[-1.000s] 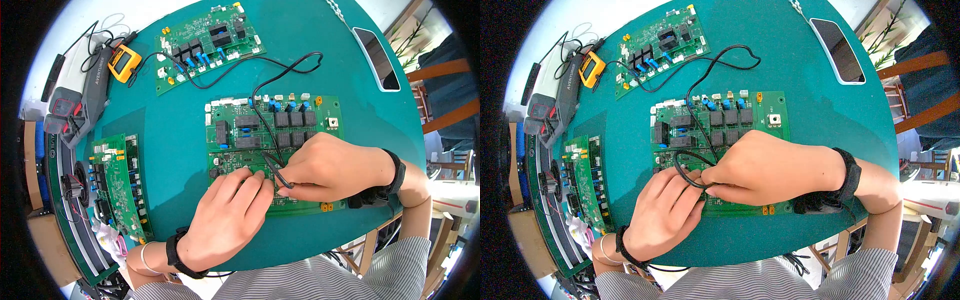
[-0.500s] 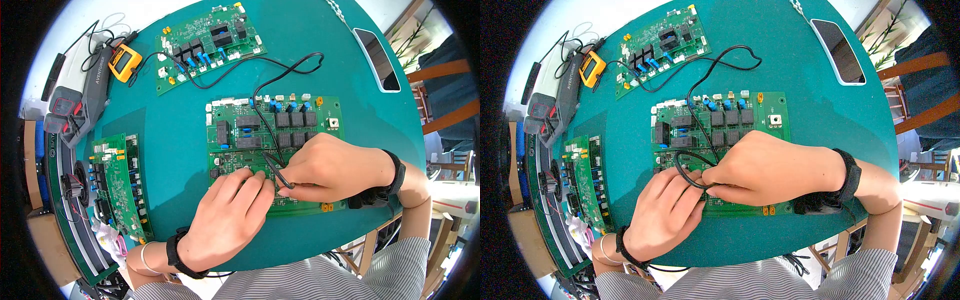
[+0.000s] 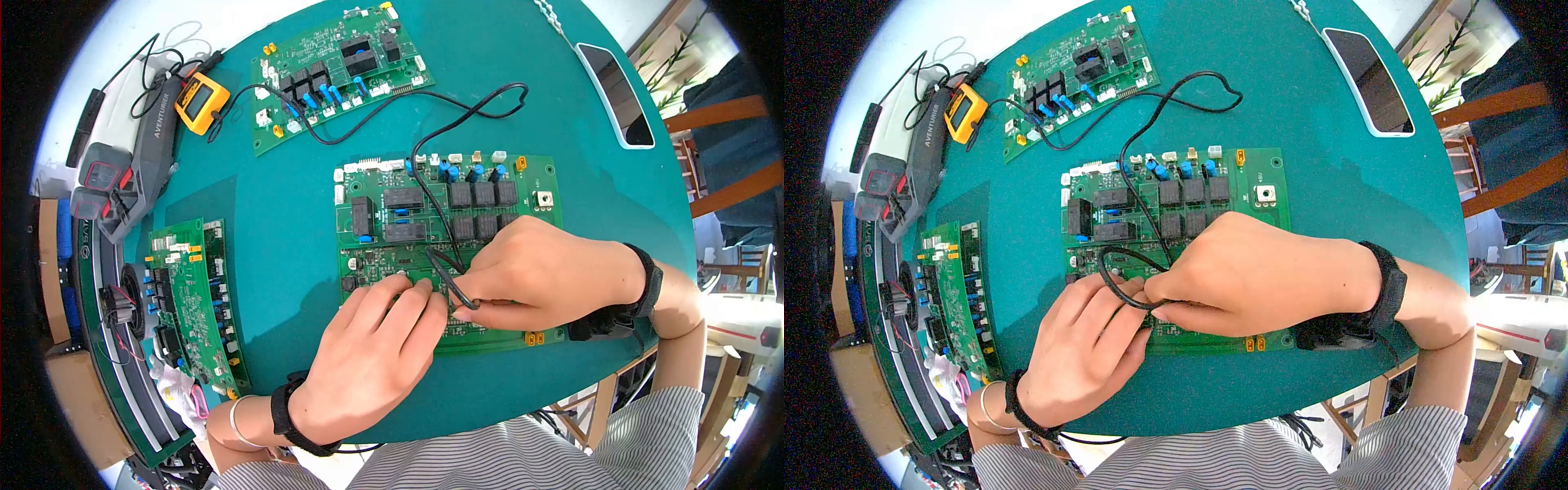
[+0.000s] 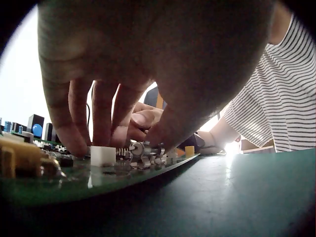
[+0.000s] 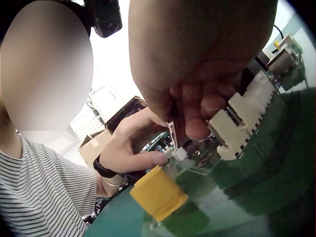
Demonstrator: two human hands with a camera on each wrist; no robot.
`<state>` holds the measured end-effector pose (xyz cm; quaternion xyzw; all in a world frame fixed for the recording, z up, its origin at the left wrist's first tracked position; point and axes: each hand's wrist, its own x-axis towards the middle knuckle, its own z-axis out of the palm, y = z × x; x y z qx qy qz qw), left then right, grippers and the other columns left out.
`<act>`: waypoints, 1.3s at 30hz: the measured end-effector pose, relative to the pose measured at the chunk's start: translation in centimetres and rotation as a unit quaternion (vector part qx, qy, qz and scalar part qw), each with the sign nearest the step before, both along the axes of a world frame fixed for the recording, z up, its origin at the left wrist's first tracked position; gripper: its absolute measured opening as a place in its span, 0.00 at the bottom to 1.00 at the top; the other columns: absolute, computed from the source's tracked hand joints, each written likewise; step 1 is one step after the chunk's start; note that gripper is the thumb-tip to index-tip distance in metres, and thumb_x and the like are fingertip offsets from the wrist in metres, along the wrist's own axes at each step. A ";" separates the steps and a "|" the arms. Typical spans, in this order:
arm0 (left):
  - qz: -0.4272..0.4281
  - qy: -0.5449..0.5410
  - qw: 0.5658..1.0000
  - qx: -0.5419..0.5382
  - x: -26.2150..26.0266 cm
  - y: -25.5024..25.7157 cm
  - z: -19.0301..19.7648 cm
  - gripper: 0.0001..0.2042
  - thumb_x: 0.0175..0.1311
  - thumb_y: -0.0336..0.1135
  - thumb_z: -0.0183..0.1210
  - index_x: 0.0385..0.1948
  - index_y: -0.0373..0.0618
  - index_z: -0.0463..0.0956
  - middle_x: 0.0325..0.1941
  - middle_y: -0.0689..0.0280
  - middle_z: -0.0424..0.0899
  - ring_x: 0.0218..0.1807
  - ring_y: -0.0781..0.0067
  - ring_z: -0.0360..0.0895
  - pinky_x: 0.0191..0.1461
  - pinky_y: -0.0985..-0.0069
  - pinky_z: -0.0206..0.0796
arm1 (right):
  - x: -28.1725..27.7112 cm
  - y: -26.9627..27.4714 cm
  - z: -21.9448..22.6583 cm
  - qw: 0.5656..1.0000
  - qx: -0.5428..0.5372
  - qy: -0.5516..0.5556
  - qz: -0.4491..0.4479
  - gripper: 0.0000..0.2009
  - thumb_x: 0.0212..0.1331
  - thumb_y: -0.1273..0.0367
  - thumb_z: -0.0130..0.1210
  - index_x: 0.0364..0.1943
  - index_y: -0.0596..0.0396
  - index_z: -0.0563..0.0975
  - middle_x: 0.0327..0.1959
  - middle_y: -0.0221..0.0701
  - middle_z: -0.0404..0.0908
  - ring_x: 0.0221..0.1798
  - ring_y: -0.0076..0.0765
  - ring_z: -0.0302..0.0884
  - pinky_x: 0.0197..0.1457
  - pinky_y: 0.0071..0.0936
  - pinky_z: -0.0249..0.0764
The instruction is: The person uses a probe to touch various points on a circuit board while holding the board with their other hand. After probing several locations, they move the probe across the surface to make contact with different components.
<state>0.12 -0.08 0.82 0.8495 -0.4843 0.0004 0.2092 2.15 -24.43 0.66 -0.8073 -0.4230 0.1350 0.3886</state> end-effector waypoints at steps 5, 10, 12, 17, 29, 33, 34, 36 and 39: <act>0.000 0.002 1.000 -0.003 0.0 0.0 0.0 0.22 0.47 0.24 0.69 0.48 0.35 0.78 0.51 0.55 0.81 0.52 0.47 0.78 0.54 0.58 0.75 | 0.0 0.0 0.0 1.000 -0.004 0.002 0.003 0.09 0.66 0.66 0.57 0.34 0.58 0.78 0.22 0.44 0.78 0.27 0.56 0.78 0.30 0.45 0.74; -0.002 -0.024 1.000 0.003 0.0 0.0 -0.2 0.23 0.47 0.27 0.64 0.49 0.34 0.78 0.51 0.56 0.80 0.55 0.55 0.77 0.52 0.64 0.75 | 0.0 0.0 0.0 1.000 -0.006 -0.001 0.001 0.10 0.66 0.65 0.57 0.32 0.58 0.77 0.21 0.44 0.77 0.27 0.56 0.78 0.30 0.45 0.73; -0.001 -0.024 1.000 0.004 0.0 0.0 -0.2 0.23 0.47 0.27 0.64 0.49 0.34 0.78 0.51 0.56 0.80 0.55 0.55 0.77 0.52 0.64 0.75 | 0.0 0.0 -0.1 1.000 0.001 0.000 0.000 0.10 0.66 0.66 0.57 0.32 0.58 0.77 0.21 0.44 0.77 0.27 0.56 0.78 0.30 0.46 0.73; 0.000 -0.027 1.000 0.003 0.0 0.0 -0.2 0.23 0.47 0.27 0.64 0.49 0.34 0.78 0.51 0.55 0.80 0.55 0.54 0.77 0.53 0.64 0.75 | 0.0 0.0 -0.2 1.000 0.007 0.000 -0.001 0.09 0.65 0.66 0.57 0.33 0.58 0.77 0.21 0.43 0.78 0.27 0.56 0.78 0.30 0.46 0.73; -0.003 0.003 1.000 0.004 0.0 0.2 0.0 0.24 0.49 0.25 0.69 0.52 0.34 0.76 0.53 0.54 0.81 0.53 0.46 0.78 0.54 0.56 0.74 | -0.1 0.1 -0.2 1.000 0.013 -0.007 -0.008 0.09 0.65 0.66 0.57 0.34 0.58 0.78 0.21 0.42 0.78 0.26 0.54 0.78 0.29 0.45 0.73; 0.002 -0.020 1.000 0.007 0.0 0.1 -0.1 0.23 0.47 0.27 0.64 0.50 0.35 0.77 0.52 0.55 0.79 0.56 0.54 0.76 0.53 0.63 0.74 | -0.1 0.1 -0.2 1.000 0.004 -0.011 -0.006 0.09 0.66 0.65 0.57 0.35 0.58 0.79 0.21 0.42 0.78 0.26 0.54 0.79 0.29 0.45 0.73; 0.001 -0.019 1.000 0.007 0.0 0.1 -0.1 0.23 0.47 0.27 0.64 0.50 0.35 0.77 0.52 0.55 0.79 0.56 0.54 0.76 0.53 0.63 0.74 | -0.1 0.1 -0.2 1.000 0.001 -0.012 -0.007 0.09 0.66 0.65 0.57 0.35 0.57 0.79 0.21 0.42 0.78 0.26 0.54 0.79 0.29 0.45 0.73; 0.001 -0.018 1.000 0.007 0.0 0.1 -0.1 0.23 0.47 0.27 0.64 0.50 0.34 0.77 0.52 0.55 0.79 0.56 0.54 0.76 0.53 0.63 0.74 | -0.1 0.1 -0.2 1.000 0.000 -0.014 -0.006 0.09 0.66 0.65 0.57 0.36 0.57 0.79 0.21 0.42 0.79 0.26 0.54 0.79 0.29 0.45 0.73; 0.000 -0.025 1.000 0.005 0.0 0.1 -0.1 0.23 0.47 0.27 0.64 0.50 0.34 0.77 0.51 0.56 0.79 0.56 0.54 0.76 0.53 0.64 0.74 | -0.1 0.1 -0.2 1.000 0.000 -0.014 -0.006 0.09 0.66 0.65 0.57 0.36 0.57 0.79 0.21 0.42 0.79 0.26 0.54 0.79 0.29 0.45 0.73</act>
